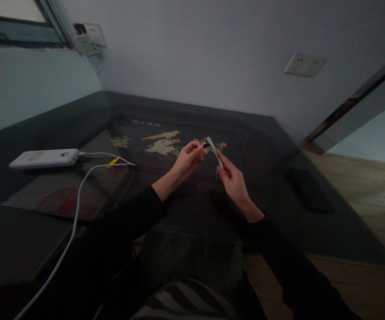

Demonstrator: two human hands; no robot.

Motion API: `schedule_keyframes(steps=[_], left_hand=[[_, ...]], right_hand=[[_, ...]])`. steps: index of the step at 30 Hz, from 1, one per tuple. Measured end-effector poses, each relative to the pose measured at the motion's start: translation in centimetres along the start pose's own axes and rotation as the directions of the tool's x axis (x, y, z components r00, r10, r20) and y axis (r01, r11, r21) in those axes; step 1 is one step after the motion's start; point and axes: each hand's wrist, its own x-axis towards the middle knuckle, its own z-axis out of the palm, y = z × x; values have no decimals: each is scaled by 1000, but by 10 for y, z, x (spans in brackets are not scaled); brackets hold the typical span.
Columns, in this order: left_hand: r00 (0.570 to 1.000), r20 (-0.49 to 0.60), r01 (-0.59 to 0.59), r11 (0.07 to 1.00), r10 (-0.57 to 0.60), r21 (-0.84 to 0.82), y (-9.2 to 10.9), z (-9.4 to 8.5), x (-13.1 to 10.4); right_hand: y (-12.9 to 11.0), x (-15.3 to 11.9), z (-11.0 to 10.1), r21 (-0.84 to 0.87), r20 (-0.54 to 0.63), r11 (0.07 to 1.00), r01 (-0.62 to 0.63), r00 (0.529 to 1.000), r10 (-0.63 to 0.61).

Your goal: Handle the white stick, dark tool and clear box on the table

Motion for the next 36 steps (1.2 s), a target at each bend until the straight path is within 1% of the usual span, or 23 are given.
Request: schedule_keyframes(steps=[7, 10, 15, 18, 25, 31, 36], left_hand=[[1000, 13, -2, 1000, 2, -20, 1, 0, -1], [1000, 27, -11, 999, 12, -43, 0, 0, -1], [1000, -14, -6, 998, 5, -61, -1, 1, 1], [1000, -8, -16, 997, 15, -80, -1, 2, 1], [1000, -19, -8, 999, 8, -43, -1, 2, -1], [999, 26, -24, 999, 24, -30, -2, 0, -1], [1000, 18, -11, 1000, 11, -12, -1, 0, -1]], right_hand=[[0, -2, 0, 41, 23, 998, -40, 999, 39], [-2, -3, 1, 43, 43, 999, -28, 999, 26], [-8, -6, 2, 66, 89, 998, -1, 996, -5], [-9, -7, 3, 80, 102, 997, -1, 995, -7], [-5, -5, 2, 17, 71, 1000, 8, 997, -9], [0, -1, 0, -9, 12, 1000, -15, 1000, 15], [1, -1, 0, -5, 11, 1000, -28, 1000, 28]])
